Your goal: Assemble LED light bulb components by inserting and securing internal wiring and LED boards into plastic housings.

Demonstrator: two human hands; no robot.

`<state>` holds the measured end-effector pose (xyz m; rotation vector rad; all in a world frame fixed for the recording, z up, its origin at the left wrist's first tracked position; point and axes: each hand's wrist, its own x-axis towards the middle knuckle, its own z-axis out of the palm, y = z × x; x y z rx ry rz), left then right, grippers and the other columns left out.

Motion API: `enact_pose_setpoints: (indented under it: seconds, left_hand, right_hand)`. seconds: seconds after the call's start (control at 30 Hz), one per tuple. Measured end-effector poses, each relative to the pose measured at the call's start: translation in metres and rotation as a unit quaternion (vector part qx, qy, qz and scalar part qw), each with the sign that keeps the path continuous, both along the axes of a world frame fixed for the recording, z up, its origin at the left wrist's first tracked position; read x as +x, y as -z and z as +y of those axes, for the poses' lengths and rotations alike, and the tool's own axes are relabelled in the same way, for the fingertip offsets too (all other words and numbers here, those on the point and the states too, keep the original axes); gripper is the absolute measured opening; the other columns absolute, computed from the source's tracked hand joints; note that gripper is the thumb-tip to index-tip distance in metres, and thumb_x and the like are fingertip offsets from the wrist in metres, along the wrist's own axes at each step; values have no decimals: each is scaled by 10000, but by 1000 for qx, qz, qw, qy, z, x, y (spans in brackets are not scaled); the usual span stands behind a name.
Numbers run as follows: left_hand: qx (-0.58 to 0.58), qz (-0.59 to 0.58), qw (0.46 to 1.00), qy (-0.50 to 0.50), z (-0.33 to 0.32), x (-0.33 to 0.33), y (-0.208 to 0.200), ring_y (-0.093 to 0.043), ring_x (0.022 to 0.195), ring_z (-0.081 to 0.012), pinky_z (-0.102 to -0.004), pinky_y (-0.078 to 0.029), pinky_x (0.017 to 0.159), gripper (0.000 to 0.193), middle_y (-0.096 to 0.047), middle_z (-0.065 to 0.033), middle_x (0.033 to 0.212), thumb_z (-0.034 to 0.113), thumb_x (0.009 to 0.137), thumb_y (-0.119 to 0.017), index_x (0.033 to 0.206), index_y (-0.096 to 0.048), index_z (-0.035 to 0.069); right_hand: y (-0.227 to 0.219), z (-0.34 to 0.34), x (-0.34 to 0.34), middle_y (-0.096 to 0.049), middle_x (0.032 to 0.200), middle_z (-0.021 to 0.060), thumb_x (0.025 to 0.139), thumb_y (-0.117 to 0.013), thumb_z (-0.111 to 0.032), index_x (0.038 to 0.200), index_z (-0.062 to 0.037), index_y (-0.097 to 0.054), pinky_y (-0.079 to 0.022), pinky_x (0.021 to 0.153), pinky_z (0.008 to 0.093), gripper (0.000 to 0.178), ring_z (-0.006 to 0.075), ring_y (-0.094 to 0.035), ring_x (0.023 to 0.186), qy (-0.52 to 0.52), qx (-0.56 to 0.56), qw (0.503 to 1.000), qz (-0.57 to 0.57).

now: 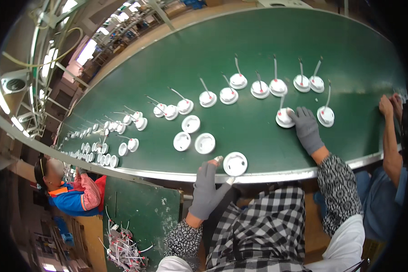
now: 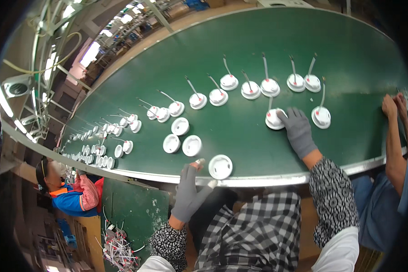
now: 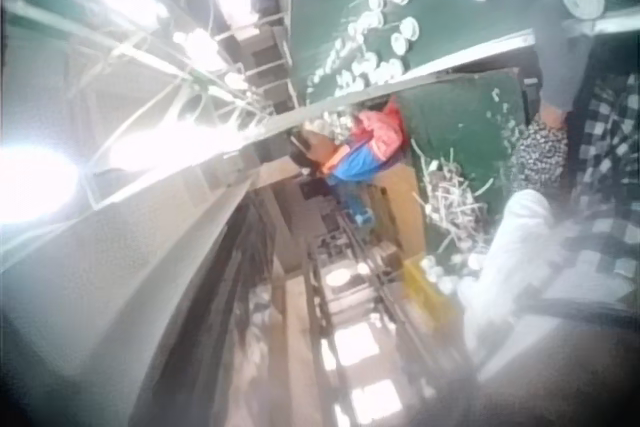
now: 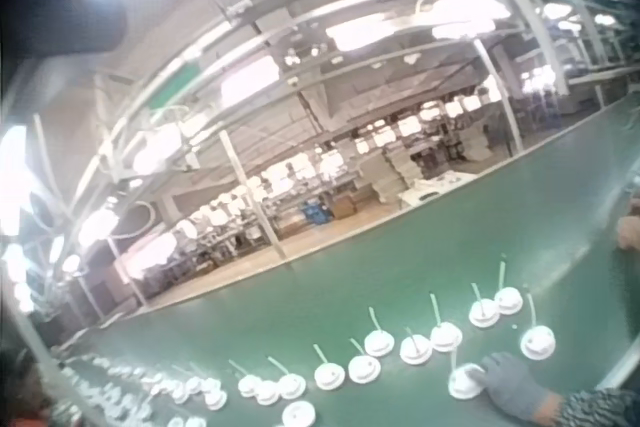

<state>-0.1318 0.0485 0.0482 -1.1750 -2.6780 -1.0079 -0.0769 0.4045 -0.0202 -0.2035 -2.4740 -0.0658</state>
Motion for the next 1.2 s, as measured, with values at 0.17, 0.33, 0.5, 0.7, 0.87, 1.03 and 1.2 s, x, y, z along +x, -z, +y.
enact_pose_setpoints:
  seconds: [0.17, 0.33, 0.5, 0.7, 0.87, 1.03, 1.2]
  left_hand:
    - [-49, 94, 991, -75, 12, -70, -5, -431, 1215, -358, -465, -306, 1027, 643, -496, -163, 1262, 353, 806, -685, 1327, -445, 62]
    - [-221, 185, 956, -59, 51, -139, 32, -322, 1344, -373, -564, -176, 1093, 739, -407, -174, 1407, 580, 833, -557, 1393, -407, 122]
    - [-358, 77, 926, -97, 25, -165, 27, -275, 1384, -342, -589, -114, 1114, 747, -401, -160, 1416, 621, 853, -490, 1390, -426, 105]
    - [-294, 218, 912, -187, -95, -187, 26, -314, 1353, -322, -547, -152, 1103, 663, -405, -130, 1419, 547, 894, -479, 1383, -407, 105]
    - [-101, 253, 944, -185, -173, -70, -62, -497, 1152, -324, -414, -365, 988, 481, -551, -139, 1214, 368, 850, -638, 1225, -535, 83]
    - [-281, 62, 828, -482, -386, 32, -66, -575, 1080, -340, -431, -460, 896, 653, -562, -155, 1237, 456, 754, -707, 1262, -520, 90]
    - [-435, -98, 737, -508, -470, 93, 2, -505, 1167, -385, -458, -429, 958, 896, -410, -157, 1384, 507, 666, -723, 1408, -355, 163]
  right_hand:
    - [-8, -47, 25, -493, 958, 146, 735, -623, -46, 1223, -66, -512, -416, 823, 434, 501, 321, -493, 924, 26, -158, 987, -20]
    - [-31, -135, 38, -462, 1078, 161, 687, -739, -449, 1333, -40, -405, -356, 895, 440, 835, 337, -448, 1001, -153, -259, 940, -158]
    - [-13, -186, 9, -456, 1144, 173, 639, -769, -457, 1353, -24, -388, -322, 948, 511, 918, 360, -425, 1104, -158, -241, 932, -222]
    - [-4, -244, -86, -472, 1188, 179, 712, -733, -353, 1352, -45, -384, -312, 1008, 532, 791, 383, -432, 1152, -160, -274, 938, -140]
    - [4, -245, -109, -503, 1167, 138, 762, -718, -323, 1345, -111, -396, -361, 977, 456, 699, 327, -475, 1101, -139, -263, 948, -114]
    - [-9, -242, -95, -512, 1046, 95, 808, -668, -212, 1251, -91, -482, -380, 923, 424, 495, 273, -491, 1027, -176, -301, 925, -152]
    - [-3, -242, -99, -509, 1009, 62, 829, -641, -160, 1180, -84, -521, -380, 896, 395, 379, 235, -496, 987, -179, -277, 936, -123]
